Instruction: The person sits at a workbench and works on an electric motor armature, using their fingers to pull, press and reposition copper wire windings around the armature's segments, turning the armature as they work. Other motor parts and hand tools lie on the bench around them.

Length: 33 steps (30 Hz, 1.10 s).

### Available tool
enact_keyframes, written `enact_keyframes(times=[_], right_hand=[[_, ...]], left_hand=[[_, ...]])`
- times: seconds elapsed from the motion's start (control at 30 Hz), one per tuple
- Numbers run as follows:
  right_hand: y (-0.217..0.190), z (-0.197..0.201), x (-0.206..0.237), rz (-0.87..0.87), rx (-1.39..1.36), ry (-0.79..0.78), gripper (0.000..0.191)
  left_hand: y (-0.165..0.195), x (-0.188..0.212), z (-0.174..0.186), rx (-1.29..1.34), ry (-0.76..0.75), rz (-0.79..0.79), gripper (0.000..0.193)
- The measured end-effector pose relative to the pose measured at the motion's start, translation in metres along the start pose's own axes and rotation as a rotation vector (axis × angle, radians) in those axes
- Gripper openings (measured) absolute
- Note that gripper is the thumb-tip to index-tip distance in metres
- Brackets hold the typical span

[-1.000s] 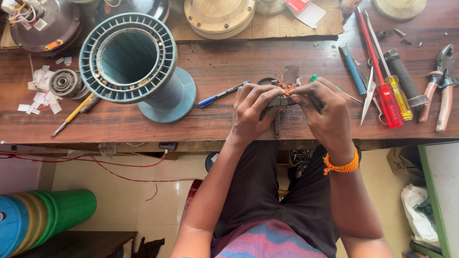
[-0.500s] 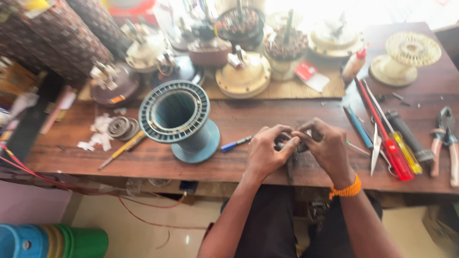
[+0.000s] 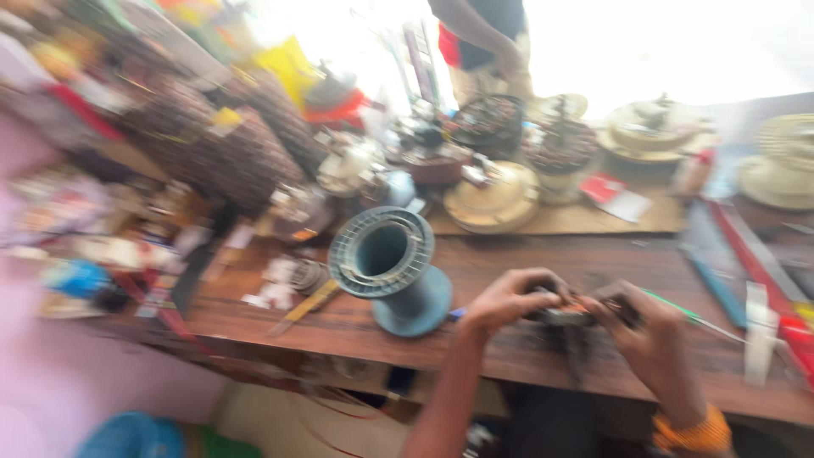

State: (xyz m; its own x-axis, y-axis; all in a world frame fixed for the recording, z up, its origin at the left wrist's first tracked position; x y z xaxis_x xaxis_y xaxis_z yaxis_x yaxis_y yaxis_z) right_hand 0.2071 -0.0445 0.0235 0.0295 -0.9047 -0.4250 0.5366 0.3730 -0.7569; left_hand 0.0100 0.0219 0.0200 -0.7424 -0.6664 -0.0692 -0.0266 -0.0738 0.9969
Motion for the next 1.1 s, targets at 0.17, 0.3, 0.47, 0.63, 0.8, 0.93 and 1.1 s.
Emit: enact_keyframes(times=[0.17, 0.3, 0.47, 0.63, 0.8, 0.93, 1.1], right_hand=[[-0.004, -0.030, 0.029, -0.300, -0.110, -0.004, 0.018], [-0.006, -0.049, 0.045, -0.247, -0.258, 0.110, 0.016], [-0.006, -0.075, 0.056, -0.234, -0.397, 0.148, 0.011], [-0.001, -0.094, 0.062, -0.204, -0.532, 0.238, 0.011], [0.003, -0.100, 0.068, -0.185, -0.511, 0.298, 0.009], [0.010, -0.096, 0.073, -0.291, -0.436, 0.286, 0.010], [0.011, -0.091, 0.074, -0.292, -0.408, 0.319, 0.011]], left_hand=[[0.007, 0.004, 0.008, -0.012, -0.146, 0.089, 0.022], [0.015, 0.001, 0.012, -0.326, -0.215, 0.022, 0.020], [0.027, 0.001, 0.017, -0.563, -0.251, -0.156, 0.024], [0.026, -0.003, 0.018, -0.580, -0.282, -0.214, 0.022], [0.028, 0.001, 0.021, -0.606, -0.288, -0.201, 0.020], [0.031, -0.001, 0.022, -0.659, -0.304, -0.199, 0.021], [0.037, -0.004, 0.021, -0.710, -0.336, -0.207, 0.024]])
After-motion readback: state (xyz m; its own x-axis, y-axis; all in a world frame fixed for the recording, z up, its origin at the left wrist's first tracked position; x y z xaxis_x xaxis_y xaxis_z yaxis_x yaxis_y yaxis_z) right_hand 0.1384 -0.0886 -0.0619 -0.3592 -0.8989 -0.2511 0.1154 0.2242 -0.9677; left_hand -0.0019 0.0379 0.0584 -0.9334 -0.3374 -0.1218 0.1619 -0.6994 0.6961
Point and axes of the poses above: each hand's wrist, its own x-axis away from the middle knuckle, its own z-axis out of the back of the hand, y = z × x, the point moved 3 cm from there along -x, towards the middle knuckle, and after that the axes turned 7 degrees about -y, right-handed, at the moved point
